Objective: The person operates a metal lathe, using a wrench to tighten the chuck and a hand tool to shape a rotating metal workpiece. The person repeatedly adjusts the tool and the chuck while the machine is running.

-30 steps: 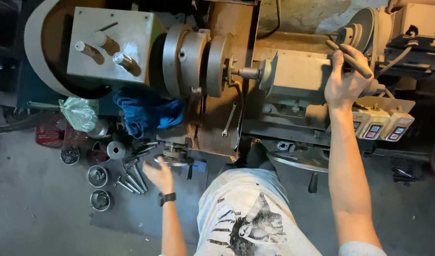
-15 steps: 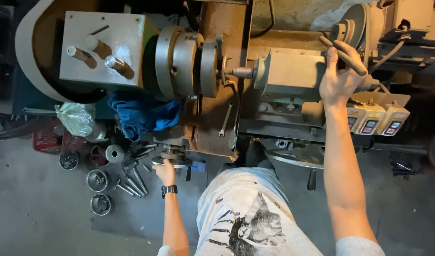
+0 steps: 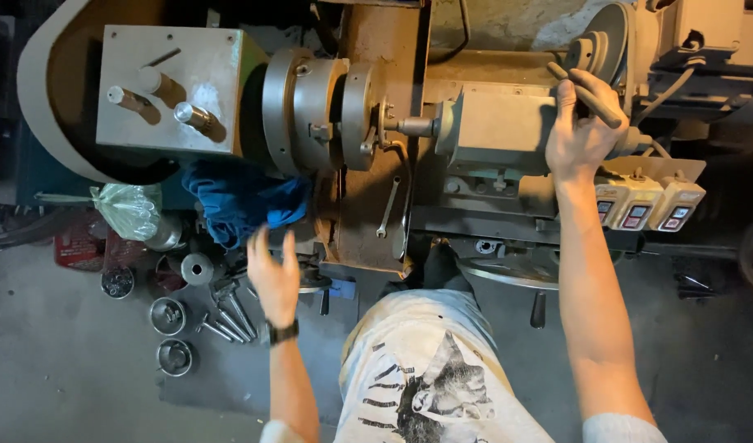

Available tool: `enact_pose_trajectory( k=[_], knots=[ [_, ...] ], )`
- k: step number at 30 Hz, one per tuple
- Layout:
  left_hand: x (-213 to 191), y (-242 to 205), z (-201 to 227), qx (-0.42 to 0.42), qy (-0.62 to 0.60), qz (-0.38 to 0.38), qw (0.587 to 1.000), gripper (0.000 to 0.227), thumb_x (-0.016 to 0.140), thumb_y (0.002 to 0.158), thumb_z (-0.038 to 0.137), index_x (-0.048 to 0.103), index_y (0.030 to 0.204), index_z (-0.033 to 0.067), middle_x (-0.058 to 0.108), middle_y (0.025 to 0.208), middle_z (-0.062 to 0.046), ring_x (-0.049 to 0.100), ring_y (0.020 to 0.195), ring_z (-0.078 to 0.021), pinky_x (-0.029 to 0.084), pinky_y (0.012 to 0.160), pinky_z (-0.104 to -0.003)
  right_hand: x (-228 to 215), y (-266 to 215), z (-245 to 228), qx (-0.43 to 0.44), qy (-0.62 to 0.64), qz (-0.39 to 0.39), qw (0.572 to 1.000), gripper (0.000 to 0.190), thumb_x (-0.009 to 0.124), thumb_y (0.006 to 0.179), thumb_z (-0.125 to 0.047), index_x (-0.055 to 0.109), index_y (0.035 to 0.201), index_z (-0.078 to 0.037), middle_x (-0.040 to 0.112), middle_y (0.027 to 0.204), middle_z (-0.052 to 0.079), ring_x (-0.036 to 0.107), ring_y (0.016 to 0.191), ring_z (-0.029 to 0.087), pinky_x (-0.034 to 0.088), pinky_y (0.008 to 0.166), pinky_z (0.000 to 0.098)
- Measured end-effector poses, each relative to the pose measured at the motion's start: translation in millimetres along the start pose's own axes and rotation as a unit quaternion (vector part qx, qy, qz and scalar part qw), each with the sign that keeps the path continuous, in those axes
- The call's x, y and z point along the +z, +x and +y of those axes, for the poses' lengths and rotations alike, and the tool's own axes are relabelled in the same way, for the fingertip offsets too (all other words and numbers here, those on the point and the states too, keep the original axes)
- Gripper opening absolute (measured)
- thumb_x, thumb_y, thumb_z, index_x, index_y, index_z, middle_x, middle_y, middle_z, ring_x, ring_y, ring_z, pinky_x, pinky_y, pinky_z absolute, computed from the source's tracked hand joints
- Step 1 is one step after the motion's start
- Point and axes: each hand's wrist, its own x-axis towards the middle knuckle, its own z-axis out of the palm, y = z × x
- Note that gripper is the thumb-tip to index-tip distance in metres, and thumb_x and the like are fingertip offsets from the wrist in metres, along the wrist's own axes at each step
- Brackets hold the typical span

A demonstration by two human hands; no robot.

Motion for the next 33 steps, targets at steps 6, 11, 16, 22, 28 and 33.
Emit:
enact_pose_trajectory(
  k=[6,11,16,22,28,33],
  knots=[
    [-2.8,184.0,117.3,0.239,-0.091,0.000,0.967,0.033,0.051,0.096,0.028,0.049,0.115,0.0015,0.051,0.112,-0.019,0.050,0.102,-0.0347,0.044,0.080,-0.045,-3.5,0.5,-0.6,-0.011,-0.009,-0.003,1.000,0.017,0.058,0.097,-0.008,0.063,0.097,0.008,0.065,0.089,0.019,0.065,0.080,0.029,0.053,0.072,0.0364],
    [39.8,256.8,108.7,0.089,0.036,-0.136,0.986,0.050,0.050,0.089,0.045,0.059,0.097,-0.0029,0.057,0.094,-0.023,0.057,0.075,-0.0391,0.045,0.057,-0.046,-3.6,0.4,2.1,0.011,0.013,0.001,1.000,0.017,0.057,0.097,-0.009,0.063,0.099,0.007,0.065,0.090,0.018,0.065,0.080,0.028,0.054,0.070,0.0341],
    [24.3,200.0,101.4,0.191,-0.049,0.082,0.977,0.037,0.050,0.094,0.035,0.051,0.108,0.0006,0.062,0.085,-0.017,0.059,0.076,-0.0310,0.047,0.063,-0.039,-5.1,1.1,0.1,0.011,0.021,-0.015,1.000,0.017,0.057,0.098,-0.008,0.062,0.099,0.008,0.065,0.090,0.019,0.065,0.081,0.028,0.054,0.071,0.0338],
    [55.9,88.8,62.6,0.183,-0.299,0.234,0.907,0.043,0.049,0.098,0.016,0.033,0.137,0.0078,0.041,0.138,-0.016,0.043,0.128,-0.0341,0.037,0.108,-0.040,-3.8,-0.3,0.6,0.017,0.031,-0.006,0.999,0.017,0.058,0.098,-0.009,0.062,0.100,0.008,0.065,0.091,0.019,0.064,0.082,0.029,0.053,0.071,0.0341],
    [57.1,-15.5,4.7,-0.037,-0.261,0.176,0.948,0.036,0.056,0.086,0.007,0.046,0.120,0.0027,0.053,0.118,-0.018,0.053,0.109,-0.0310,0.044,0.095,-0.038,-1.8,-1.8,1.7,0.021,0.036,-0.004,0.999,0.015,0.057,0.098,-0.006,0.061,0.100,0.009,0.065,0.089,0.021,0.065,0.079,0.029,0.055,0.068,0.0348],
    [58.3,-68.3,-101.2,-0.242,-0.116,0.142,0.953,0.062,0.054,0.085,0.025,0.026,0.129,-0.0082,0.036,0.129,-0.028,0.035,0.121,-0.0402,0.029,0.101,-0.047,-1.1,-1.4,0.4,0.021,0.028,-0.001,0.999,0.014,0.059,0.097,-0.005,0.062,0.100,0.008,0.064,0.092,0.021,0.064,0.083,0.029,0.053,0.073,0.0357]
  ],
)
